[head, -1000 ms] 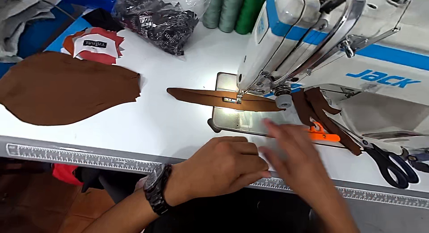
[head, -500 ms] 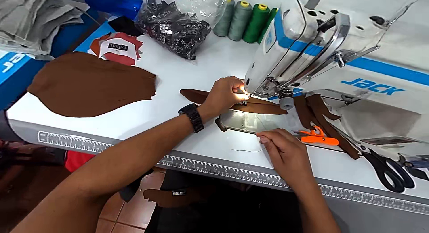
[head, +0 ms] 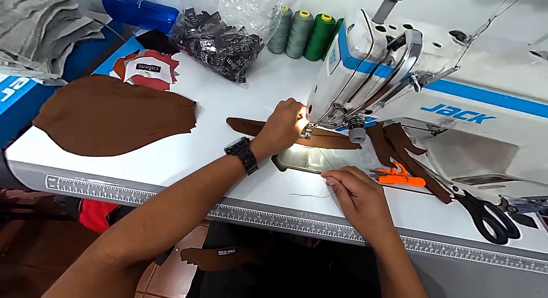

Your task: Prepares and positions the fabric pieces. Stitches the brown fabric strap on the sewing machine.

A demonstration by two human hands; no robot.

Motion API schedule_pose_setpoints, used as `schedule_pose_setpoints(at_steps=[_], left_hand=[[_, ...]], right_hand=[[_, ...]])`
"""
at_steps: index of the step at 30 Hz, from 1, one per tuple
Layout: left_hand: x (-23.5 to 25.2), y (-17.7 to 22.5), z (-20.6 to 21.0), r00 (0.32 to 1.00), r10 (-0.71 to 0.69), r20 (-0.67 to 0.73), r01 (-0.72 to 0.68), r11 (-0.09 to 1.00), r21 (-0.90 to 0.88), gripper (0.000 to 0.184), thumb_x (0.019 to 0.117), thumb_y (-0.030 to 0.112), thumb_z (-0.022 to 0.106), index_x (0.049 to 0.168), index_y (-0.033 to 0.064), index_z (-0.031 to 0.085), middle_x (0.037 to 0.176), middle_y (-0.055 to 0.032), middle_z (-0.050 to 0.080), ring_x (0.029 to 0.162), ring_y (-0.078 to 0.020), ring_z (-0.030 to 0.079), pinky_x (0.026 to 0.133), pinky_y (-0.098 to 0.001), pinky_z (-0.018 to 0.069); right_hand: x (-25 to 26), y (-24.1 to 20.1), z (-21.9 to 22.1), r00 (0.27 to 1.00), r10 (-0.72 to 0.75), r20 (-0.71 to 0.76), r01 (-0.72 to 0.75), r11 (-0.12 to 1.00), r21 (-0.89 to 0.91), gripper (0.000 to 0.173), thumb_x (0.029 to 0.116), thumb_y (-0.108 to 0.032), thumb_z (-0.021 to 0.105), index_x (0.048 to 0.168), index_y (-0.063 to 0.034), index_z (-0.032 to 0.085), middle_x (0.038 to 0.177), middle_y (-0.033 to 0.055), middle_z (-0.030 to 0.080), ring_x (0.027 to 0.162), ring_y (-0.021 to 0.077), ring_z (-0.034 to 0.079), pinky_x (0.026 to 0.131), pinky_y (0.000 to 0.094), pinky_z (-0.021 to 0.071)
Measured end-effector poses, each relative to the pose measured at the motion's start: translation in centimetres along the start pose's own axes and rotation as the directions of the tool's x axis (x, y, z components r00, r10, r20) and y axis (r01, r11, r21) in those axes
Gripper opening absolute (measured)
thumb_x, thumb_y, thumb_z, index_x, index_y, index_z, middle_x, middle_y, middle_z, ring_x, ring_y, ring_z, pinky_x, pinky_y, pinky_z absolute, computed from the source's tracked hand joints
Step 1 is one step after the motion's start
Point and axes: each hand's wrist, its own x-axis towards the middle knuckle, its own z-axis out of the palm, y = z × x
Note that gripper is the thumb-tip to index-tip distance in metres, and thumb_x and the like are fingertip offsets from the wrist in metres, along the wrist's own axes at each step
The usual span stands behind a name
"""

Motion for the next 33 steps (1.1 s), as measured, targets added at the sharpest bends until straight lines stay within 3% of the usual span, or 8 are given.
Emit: schedule_pose_setpoints(at_steps=[3, 9, 14, 17, 20, 24, 28, 33], left_hand=[[-0.7, 0.3, -0.6, 0.998, 0.064, -0.015, -0.061, 0.983, 0.173, 0.014, 0.0972, 0.004, 0.058, 0.105, -0.0014, 0.067, 0.106, -0.0167, 0.064, 0.106, -0.0336, 0.060, 0.093, -0.0463, 0.0505], [-3.8, 1.5, -2.2, 0.993, 0.072, 0.089, -0.080, 0.993, 0.090, 0.011, 0.0970, 0.009, 0.062, 0.100, 0.0052, 0.072, 0.100, -0.0094, 0.064, 0.098, -0.0249, 0.060, 0.085, -0.0412, 0.0515], [-9.5, 3.3, -1.3, 0.860, 0.441, 0.257, -0.474, 0.877, 0.082, 0.023, 0.1002, 0.026, 0.060, 0.112, 0.0138, 0.076, 0.098, -0.0019, 0.070, 0.096, -0.0174, 0.067, 0.083, -0.0367, 0.0568], [-11.8, 3.8, -0.4, 0.816, 0.503, 0.287, -0.540, 0.839, 0.064, 0.034, 0.1070, 0.031, 0.050, 0.090, 0.0127, 0.073, 0.080, 0.0024, 0.064, 0.080, -0.0123, 0.062, 0.071, -0.0274, 0.0518], [-13.4, 4.8, -0.7, 0.837, 0.478, 0.267, -0.514, 0.854, 0.084, 0.037, 0.1085, 0.034, 0.046, 0.090, 0.0125, 0.070, 0.078, 0.0012, 0.062, 0.076, -0.0135, 0.061, 0.065, -0.0283, 0.0506], [-15.8, 6.0, -0.6, 0.849, 0.476, 0.229, -0.498, 0.866, 0.044, 0.036, 0.1094, 0.034, 0.045, 0.093, 0.0110, 0.068, 0.083, -0.0037, 0.065, 0.078, -0.0186, 0.064, 0.065, -0.0322, 0.0513], [-16.1, 5.3, 0.1, 0.870, 0.449, 0.203, -0.462, 0.887, 0.022, 0.035, 0.1091, 0.032, 0.047, 0.094, 0.0108, 0.070, 0.082, -0.0027, 0.066, 0.077, -0.0156, 0.064, 0.066, -0.0296, 0.0513], [-15.6, 5.3, -0.4, 0.872, 0.455, 0.179, -0.461, 0.887, -0.010, 0.033, 0.1085, 0.030, 0.049, 0.094, 0.0106, 0.070, 0.083, -0.0020, 0.067, 0.078, -0.0138, 0.064, 0.067, -0.0279, 0.0515]], right_hand=[[-0.1, 0.1, -0.2, 1.000, -0.003, 0.009, 0.003, 1.000, 0.025, 0.027, 0.1054, -0.029, 0.052, 0.106, -0.0161, 0.076, 0.093, -0.0067, 0.069, 0.087, 0.0055, 0.064, 0.078, 0.0278, 0.0549], [-1.3, -0.8, -0.4, 0.977, -0.181, 0.117, 0.158, 0.970, 0.184, 0.035, 0.1088, -0.034, 0.046, 0.098, -0.0177, 0.075, 0.092, -0.0064, 0.072, 0.091, 0.0070, 0.066, 0.082, 0.0305, 0.0560], [-2.8, -4.4, -3.4, 0.943, -0.305, 0.133, 0.223, 0.877, 0.426, 0.033, 0.1094, -0.035, 0.048, 0.107, -0.0152, 0.074, 0.098, 0.0009, 0.073, 0.095, 0.0130, 0.068, 0.086, 0.0324, 0.0546], [-2.8, -1.0, -5.8, 0.998, -0.067, 0.011, 0.067, 0.998, -0.014, 0.030, 0.1078, -0.036, 0.048, 0.117, -0.0179, 0.071, 0.105, -0.0005, 0.073, 0.100, 0.0131, 0.068, 0.086, 0.0353, 0.0570], [-2.2, 4.0, -6.2, 0.982, 0.189, 0.021, -0.156, 0.865, -0.477, 0.043, 0.1042, -0.031, 0.054, 0.142, -0.0104, 0.061, 0.132, 0.0202, 0.060, 0.123, 0.0478, 0.053, 0.091, 0.0689, 0.0425], [-2.3, 3.7, -5.3, 0.974, 0.225, 0.026, -0.183, 0.849, -0.496, 0.026, 0.1035, -0.020, 0.056, 0.124, -0.0140, 0.071, 0.131, 0.0139, 0.064, 0.124, 0.0450, 0.055, 0.094, 0.0673, 0.0449], [-2.4, 1.9, -5.0, 0.961, 0.270, 0.059, -0.222, 0.881, -0.419, 0.040, 0.0981, -0.005, 0.057, 0.138, -0.0077, 0.063, 0.149, 0.0168, 0.051, 0.134, 0.0424, 0.050, 0.103, 0.0580, 0.0487], [-3.7, 2.4, -5.7, 0.966, 0.257, 0.017, -0.214, 0.838, -0.503, 0.035, 0.0971, 0.001, 0.057, 0.126, -0.0124, 0.071, 0.131, 0.0160, 0.064, 0.122, 0.0438, 0.058, 0.094, 0.0654, 0.0483]])
